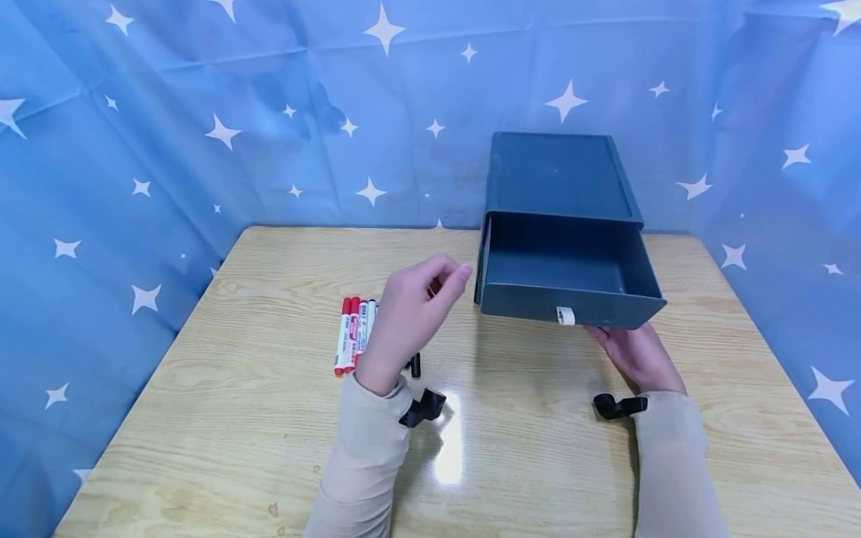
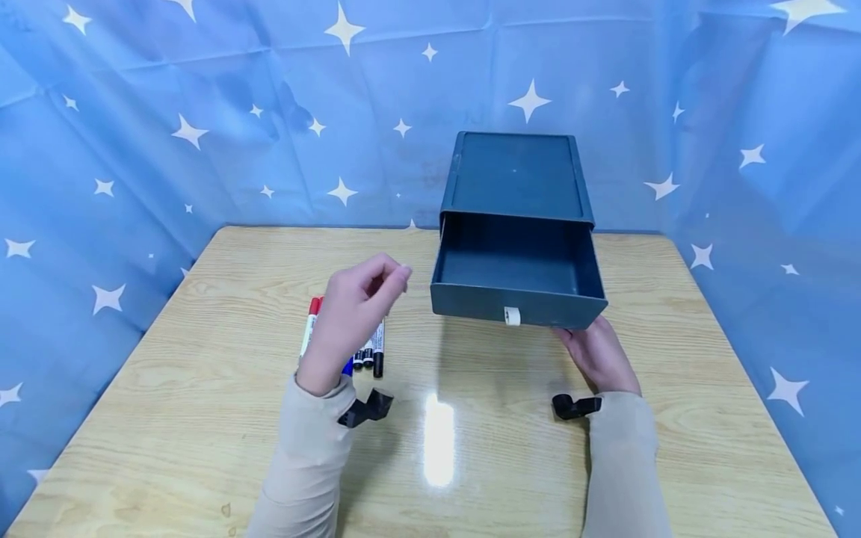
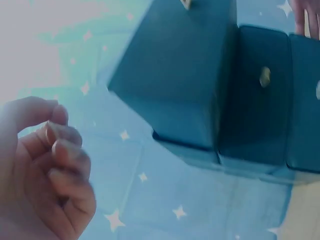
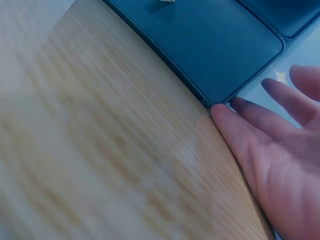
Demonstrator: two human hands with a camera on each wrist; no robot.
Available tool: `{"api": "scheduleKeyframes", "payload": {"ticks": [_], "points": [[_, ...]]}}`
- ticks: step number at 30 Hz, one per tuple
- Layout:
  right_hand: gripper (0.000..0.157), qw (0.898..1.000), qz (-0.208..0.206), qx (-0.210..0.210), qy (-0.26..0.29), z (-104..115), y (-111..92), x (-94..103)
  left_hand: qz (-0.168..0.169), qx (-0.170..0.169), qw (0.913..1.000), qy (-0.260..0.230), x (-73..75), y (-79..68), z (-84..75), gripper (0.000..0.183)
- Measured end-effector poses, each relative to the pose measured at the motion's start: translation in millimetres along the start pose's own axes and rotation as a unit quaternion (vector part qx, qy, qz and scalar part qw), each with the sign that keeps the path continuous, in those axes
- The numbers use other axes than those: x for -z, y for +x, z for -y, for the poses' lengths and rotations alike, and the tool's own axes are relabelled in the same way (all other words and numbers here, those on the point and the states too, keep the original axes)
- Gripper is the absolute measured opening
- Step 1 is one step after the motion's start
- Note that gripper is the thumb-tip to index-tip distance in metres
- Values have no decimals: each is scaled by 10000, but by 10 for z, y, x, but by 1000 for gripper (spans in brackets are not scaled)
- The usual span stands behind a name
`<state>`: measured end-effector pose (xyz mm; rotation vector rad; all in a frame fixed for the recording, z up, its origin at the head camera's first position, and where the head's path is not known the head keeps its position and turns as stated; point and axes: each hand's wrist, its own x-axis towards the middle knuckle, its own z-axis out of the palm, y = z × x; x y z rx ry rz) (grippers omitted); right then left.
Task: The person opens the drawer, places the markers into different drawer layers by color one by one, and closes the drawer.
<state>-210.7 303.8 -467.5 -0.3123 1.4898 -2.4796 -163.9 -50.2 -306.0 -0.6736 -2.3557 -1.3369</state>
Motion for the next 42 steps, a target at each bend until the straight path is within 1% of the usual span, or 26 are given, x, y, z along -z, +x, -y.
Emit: {"api": "scheduleKeyframes", "payload": {"ticks": [2, 5, 8, 12, 16, 18, 21, 24, 29, 33, 37, 40, 42], "points": [[46, 10000, 51, 13, 34, 3, 4, -2, -158, 197, 9997, 48, 19, 18, 86, 31], [46, 10000, 84, 11, 42, 8, 4, -4, -280, 523, 9982, 107, 32, 37, 228, 30], [46, 10000, 64, -27, 50, 11, -1, -7, -244, 828, 9958, 303, 39, 49, 348, 26], [45, 10000, 22, -80, 20, 6, -7, -11, 0, 1318, 9890, 674, 28, 57, 496, 21], [45, 10000, -15, -58, -12, -3, -1, -12, 327, 1847, 9772, 999, -23, 54, 667, 20], [45, 10000, -40, -50, -29, -9, 2, -9, 486, 1999, 9719, 1140, -63, 44, 772, 21], [45, 10000, -31, -47, -19, -15, 1, -4, 694, 2140, 9644, 1389, -127, 18, 929, 22], [45, 10000, -13, -35, -21, -13, -2, 0, 909, 2290, 9560, 1591, -182, -13, 1051, 22], [45, 9999, -57, -66, -56, -7, -6, -1, 1187, 2661, 9401, 1771, -250, -64, 1176, 23], [46, 9999, -79, -90, -105, -5, -8, -4, 1316, 2854, 9297, 1920, -293, -97, 1234, 31], [46, 9998, -105, -89, -147, -11, -10, -2, 1434, 3094, 9169, 2075, -334, -128, 1262, 42], [46, 9999, -63, -54, -97, -15, -13, 4, 1528, 3208, 9094, 2163, -365, -141, 1281, 46], [46, 10000, -25, -21, -66, -17, -13, 7, 1551, 3211, 9072, 2233, -383, -144, 1294, 47]]}}
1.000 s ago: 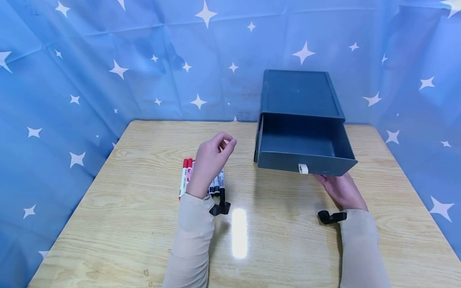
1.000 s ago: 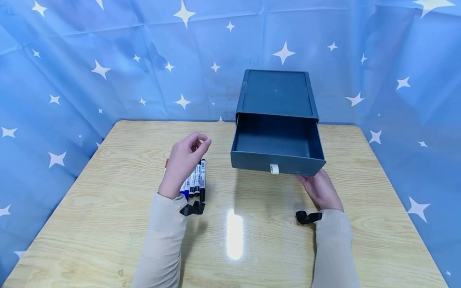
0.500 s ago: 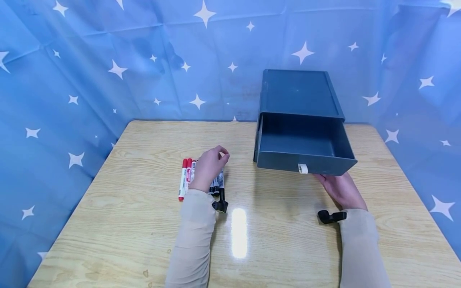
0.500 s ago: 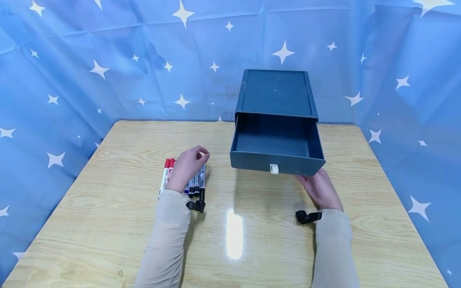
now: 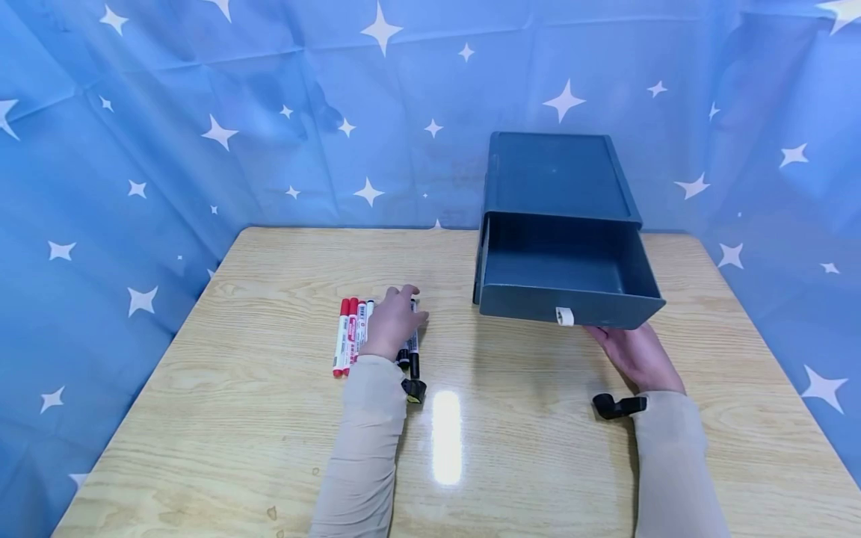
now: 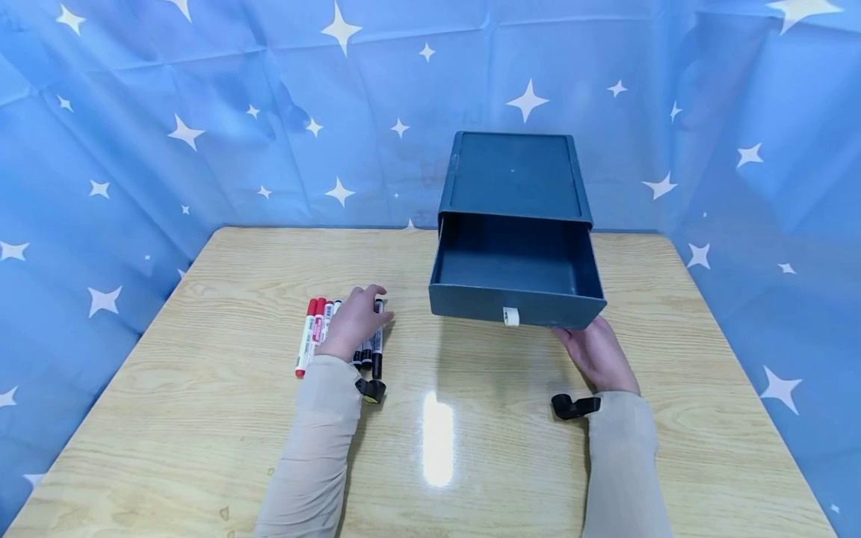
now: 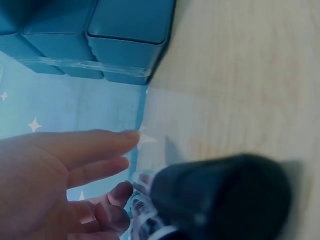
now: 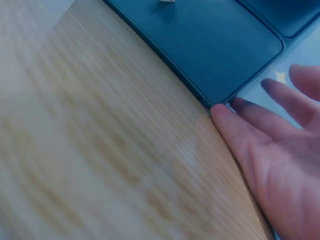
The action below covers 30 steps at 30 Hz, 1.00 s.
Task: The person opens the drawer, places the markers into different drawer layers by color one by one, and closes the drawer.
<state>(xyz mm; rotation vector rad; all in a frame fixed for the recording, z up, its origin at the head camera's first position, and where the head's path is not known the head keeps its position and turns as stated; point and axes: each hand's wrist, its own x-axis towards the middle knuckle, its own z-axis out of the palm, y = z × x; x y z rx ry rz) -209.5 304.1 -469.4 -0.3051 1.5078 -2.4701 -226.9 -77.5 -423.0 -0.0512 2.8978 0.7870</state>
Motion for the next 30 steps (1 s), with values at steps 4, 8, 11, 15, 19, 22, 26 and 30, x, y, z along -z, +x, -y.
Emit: {"api": "scheduleKeyframes", "payload": {"ticks": [4, 8, 11, 15, 19, 22, 26, 30], "points": [[46, 10000, 26, 36, 13, -3, 4, 3, 13, -38, 9998, 191, -35, 13, 0, 48], [46, 10000, 15, 28, 2, -3, 9, 3, -44, -62, 9994, 336, -54, 15, -11, 47], [46, 10000, -18, 4, -21, -3, 10, -2, -99, -91, 9992, 385, -68, 9, -25, 45], [46, 10000, -53, -20, -17, -9, 6, -5, -107, -128, 9985, 512, -91, -3, -55, 43], [46, 10000, -20, -17, 8, -7, 6, -6, -113, -97, 9975, 688, -118, -7, -101, 46], [47, 10000, -29, -40, -25, 0, 4, -12, -91, -86, 9964, 842, -140, -9, -136, 46], [47, 10000, -20, -80, 17, 5, -6, -9, -29, -87, 9950, 997, -165, -12, -169, 44], [46, 9999, 77, -25, 102, 9, 1, -7, -33, -60, 9950, 993, -171, -7, -178, 44]]}}
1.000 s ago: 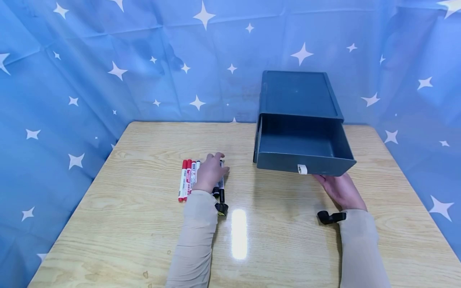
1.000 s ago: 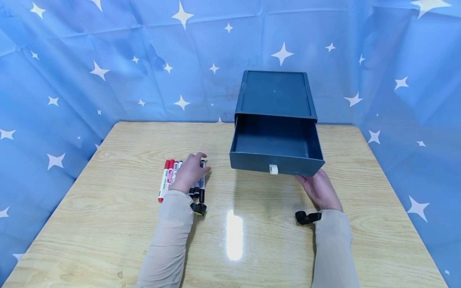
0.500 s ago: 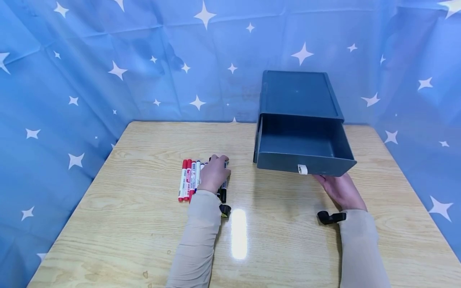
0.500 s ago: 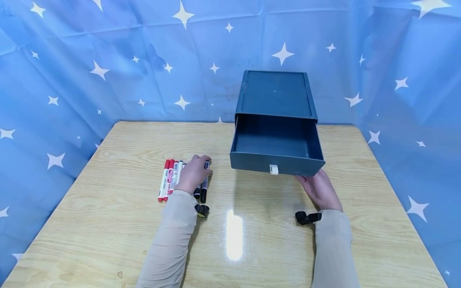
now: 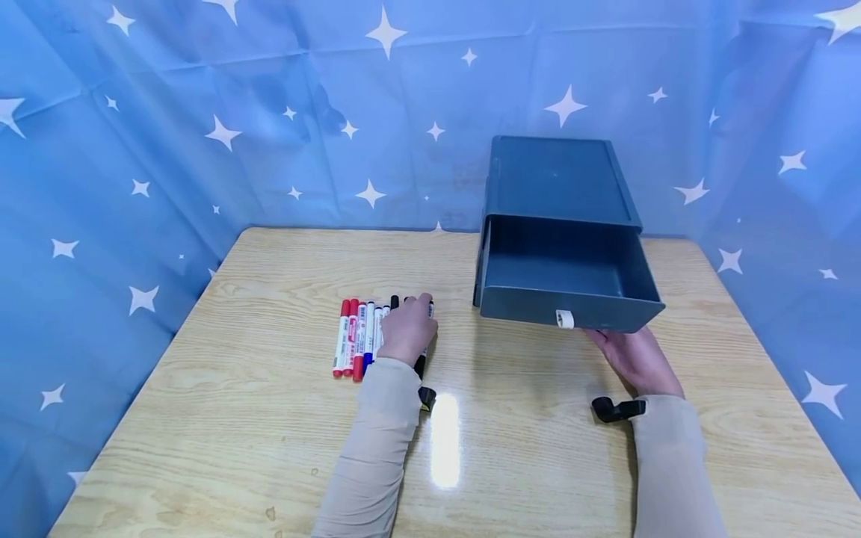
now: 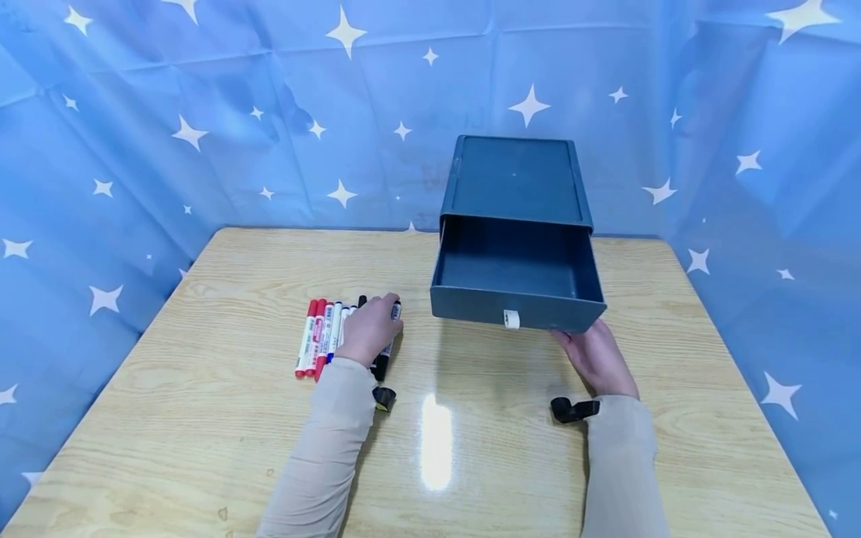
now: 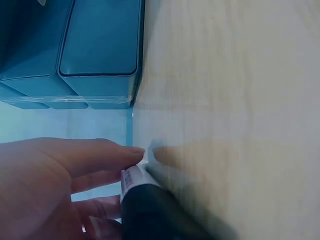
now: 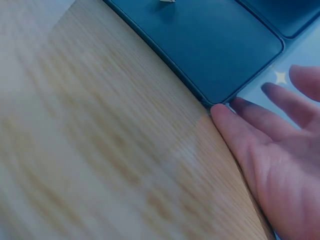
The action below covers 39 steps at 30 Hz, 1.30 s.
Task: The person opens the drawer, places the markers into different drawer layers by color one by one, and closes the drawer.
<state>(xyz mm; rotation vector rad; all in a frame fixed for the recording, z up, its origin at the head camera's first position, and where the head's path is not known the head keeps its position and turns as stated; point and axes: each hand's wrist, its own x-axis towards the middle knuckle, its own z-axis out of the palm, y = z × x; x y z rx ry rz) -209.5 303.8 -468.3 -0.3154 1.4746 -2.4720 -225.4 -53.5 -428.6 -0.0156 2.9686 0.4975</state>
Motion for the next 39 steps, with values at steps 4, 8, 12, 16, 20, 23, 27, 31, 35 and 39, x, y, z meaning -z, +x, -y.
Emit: {"api": "scheduleKeyframes", "payload": {"ticks": [4, 8, 12, 16, 20, 23, 27, 31, 35, 39], "points": [[47, 9999, -59, 1, -117, 1, 4, -12, -63, 30, 10000, -22, 10, 3, 1, 45], [47, 9998, -121, -35, -182, 4, 4, -23, -123, 36, 9999, 3, 15, 19, 6, 49], [47, 9996, -122, -5, -242, 4, 12, -22, -121, -1, 9999, -94, 24, 35, 15, 49], [47, 9997, -104, 5, -235, 4, 16, -20, -178, -121, 9993, -309, 72, 19, 24, 47], [47, 9999, -98, -23, -127, 6, 11, -23, -244, -231, 9983, -484, 123, -4, 23, 46], [47, 10000, -69, -27, 8, 6, 2, -26, -277, -325, 9974, -586, 152, -18, 16, 47], [47, 10000, -88, -42, 12, 7, -12, -34, -375, -470, 9958, -688, 187, -33, 7, 46], [47, 9999, -90, -36, -103, 12, -14, -40, -439, -567, 9939, -838, 237, -52, -4, 44], [47, 10000, -16, -10, -85, 13, -16, -32, -369, -638, 9912, -1102, 285, -72, -11, 43], [46, 10000, -32, 3, -61, 12, -17, -25, -240, -743, 9888, -1273, 320, -85, -15, 43]]}}
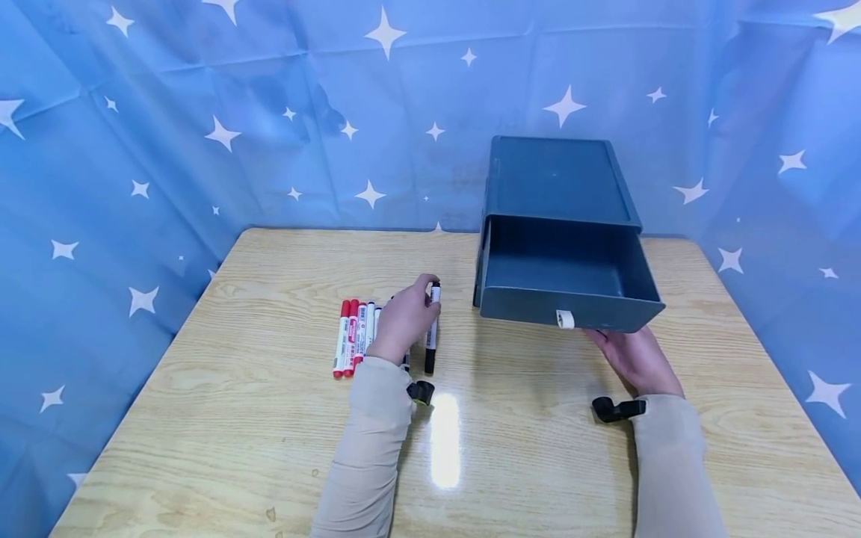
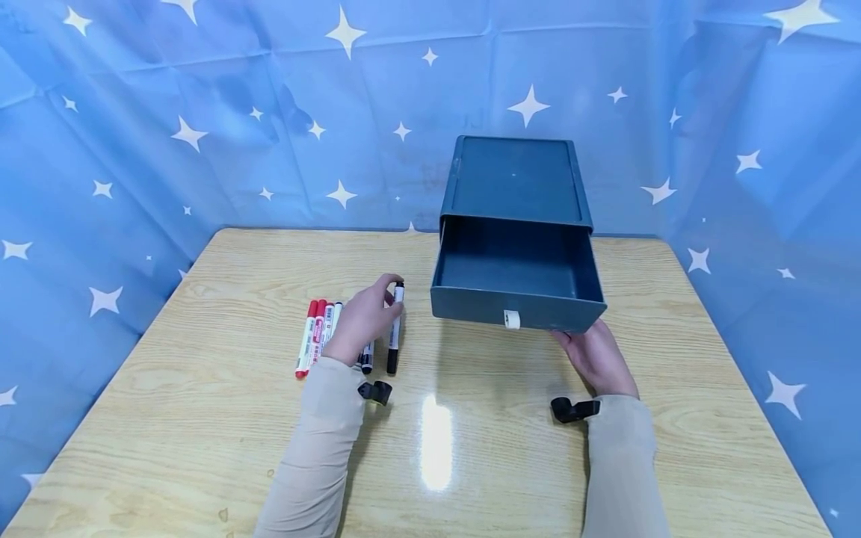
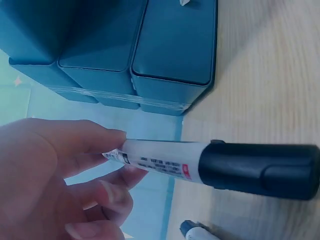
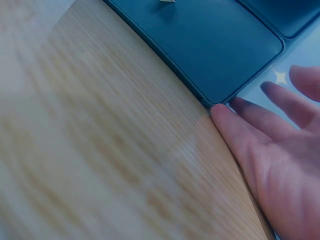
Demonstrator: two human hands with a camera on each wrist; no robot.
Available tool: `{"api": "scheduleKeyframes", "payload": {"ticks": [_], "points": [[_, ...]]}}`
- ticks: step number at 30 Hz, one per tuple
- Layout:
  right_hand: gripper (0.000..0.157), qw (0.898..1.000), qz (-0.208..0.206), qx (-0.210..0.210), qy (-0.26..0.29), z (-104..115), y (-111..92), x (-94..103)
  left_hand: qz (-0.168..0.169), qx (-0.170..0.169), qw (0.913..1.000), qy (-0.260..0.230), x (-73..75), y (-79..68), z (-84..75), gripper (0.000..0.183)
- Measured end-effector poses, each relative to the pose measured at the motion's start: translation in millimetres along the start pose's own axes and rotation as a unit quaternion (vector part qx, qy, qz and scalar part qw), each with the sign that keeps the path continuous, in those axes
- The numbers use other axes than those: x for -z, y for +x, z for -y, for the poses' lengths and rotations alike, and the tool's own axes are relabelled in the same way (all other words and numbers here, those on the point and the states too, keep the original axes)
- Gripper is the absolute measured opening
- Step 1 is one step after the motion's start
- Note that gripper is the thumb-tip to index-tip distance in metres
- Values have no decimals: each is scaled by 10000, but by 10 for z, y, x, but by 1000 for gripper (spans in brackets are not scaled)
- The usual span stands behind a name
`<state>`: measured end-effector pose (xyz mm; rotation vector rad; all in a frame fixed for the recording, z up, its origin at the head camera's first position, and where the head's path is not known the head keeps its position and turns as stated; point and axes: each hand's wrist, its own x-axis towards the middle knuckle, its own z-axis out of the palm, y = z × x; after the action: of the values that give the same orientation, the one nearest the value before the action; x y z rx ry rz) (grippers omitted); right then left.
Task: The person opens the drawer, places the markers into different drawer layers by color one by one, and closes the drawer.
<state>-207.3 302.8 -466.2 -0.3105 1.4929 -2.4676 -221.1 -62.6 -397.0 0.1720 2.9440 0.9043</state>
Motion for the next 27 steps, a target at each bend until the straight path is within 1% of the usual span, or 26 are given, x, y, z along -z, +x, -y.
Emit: {"api": "scheduleKeyframes", "payload": {"ticks": [3, 6, 11, 14, 17, 23, 27], "points": [[47, 10000, -73, -36, -15, -1, -2, -2, 34, -66, 9999, -77, 38, -11, -23, 45], [47, 9999, -86, -53, -14, -5, -6, 2, -13, -124, 9999, -119, 90, -29, -57, 45], [46, 10000, -32, -15, -3, -6, -7, 13, -152, -249, 9995, -107, 185, -72, -116, 39], [46, 9999, 42, 26, 108, -6, -3, 17, -243, -310, 9991, -170, 239, -105, -145, 35], [46, 9999, 54, 37, 136, -9, 3, 20, -422, -368, 9982, -215, 297, -140, -170, 34], [47, 10000, -78, -15, -39, -7, 15, 13, -756, -431, 9952, -442, 443, -233, -233, 31], [47, 10000, -23, 15, 37, -16, 20, 23, -1070, -573, 9905, -639, 526, -296, -282, 28]]}}
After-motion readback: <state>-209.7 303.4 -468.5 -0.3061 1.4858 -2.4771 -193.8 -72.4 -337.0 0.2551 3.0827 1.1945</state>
